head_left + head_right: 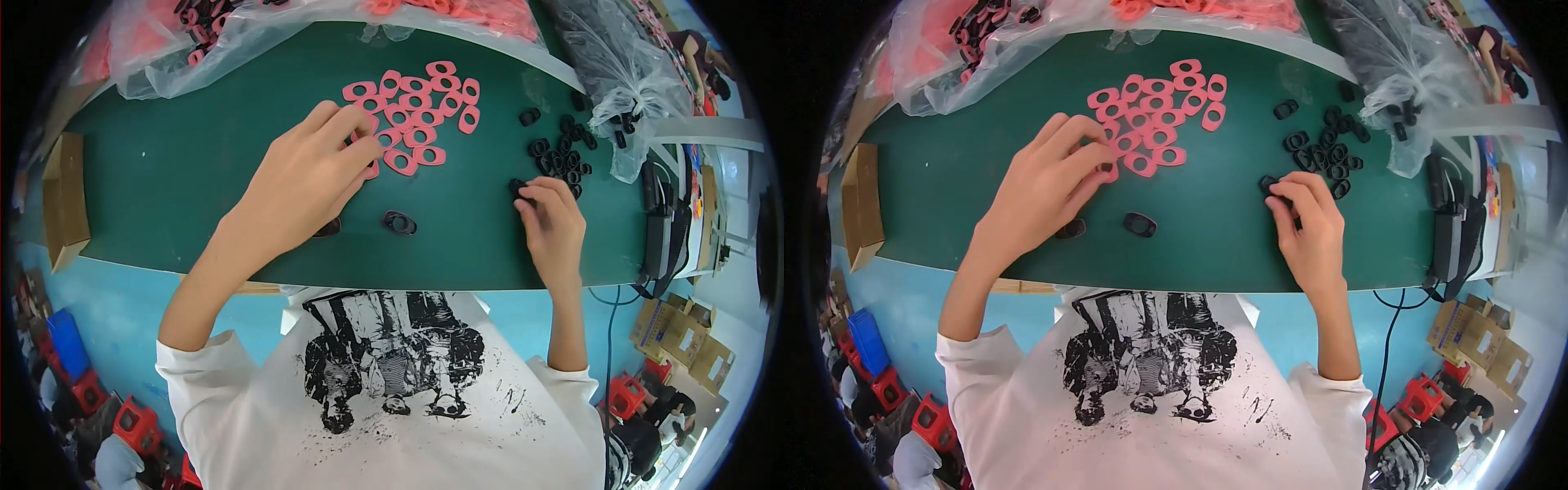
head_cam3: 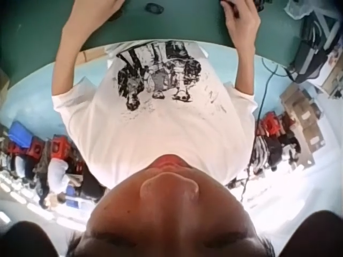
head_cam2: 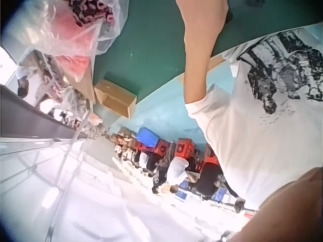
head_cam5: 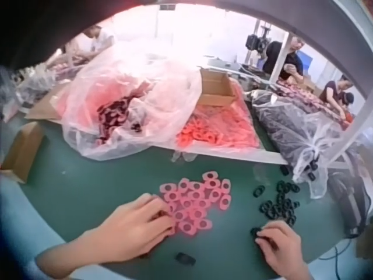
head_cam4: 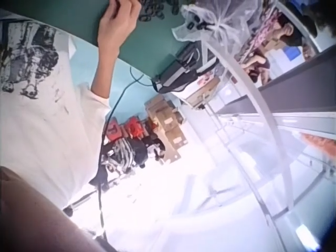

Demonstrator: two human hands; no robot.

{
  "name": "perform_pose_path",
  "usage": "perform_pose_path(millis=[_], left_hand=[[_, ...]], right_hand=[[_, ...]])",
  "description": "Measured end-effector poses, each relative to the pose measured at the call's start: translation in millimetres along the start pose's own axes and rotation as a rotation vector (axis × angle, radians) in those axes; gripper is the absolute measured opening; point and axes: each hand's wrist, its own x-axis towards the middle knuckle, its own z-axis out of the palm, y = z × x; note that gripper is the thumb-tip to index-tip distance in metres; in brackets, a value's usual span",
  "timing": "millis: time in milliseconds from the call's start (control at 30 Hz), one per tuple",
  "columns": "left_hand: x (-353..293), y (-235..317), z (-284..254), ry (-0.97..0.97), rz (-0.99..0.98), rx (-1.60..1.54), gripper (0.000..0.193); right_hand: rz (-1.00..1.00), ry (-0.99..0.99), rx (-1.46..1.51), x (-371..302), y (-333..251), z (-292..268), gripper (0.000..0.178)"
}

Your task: The person assembles small plastic parts by hand, fitting black rings onto pink plastic components on an assembly line.

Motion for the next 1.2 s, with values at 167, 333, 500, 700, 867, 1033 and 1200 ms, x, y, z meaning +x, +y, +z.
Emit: perform_pose_path(millis=[167,333,500,700,867,1033,1200], left_hand=[[-6,-4,6,-0.063,0.076,-0.022,0.014],[-6,7,7,-0.149,0.074,-0.026,0.014],[19,5,14,-0.083,0.065,-0.018,0.016],[36,12,33,-0.122,0.134,-0.029,0.017],[38,16,41,-0.165,0.135,-0.039,0.011],[52,27,52,-0.151,0.226,-0.067,0.020],[119,42,72,-0.091,0.342,-0.089,0.022]], right_hand=[[-0.074,-0.044,0.061,-7,-14,13,0.027],[-0.191,-0.075,0.063,0,-13,21,0.037],[-0.179,-0.190,0.047,14,-25,10,0.040],[-0.235,-0.285,-0.063,17,-26,10,0.046],[-0.119,-0.372,-0.012,19,-28,0,0.051],[-0.516,-0.344,-0.191,20,-19,-8,0.046],[-0.451,-0.245,-0.045,3,-9,7,0.035]])
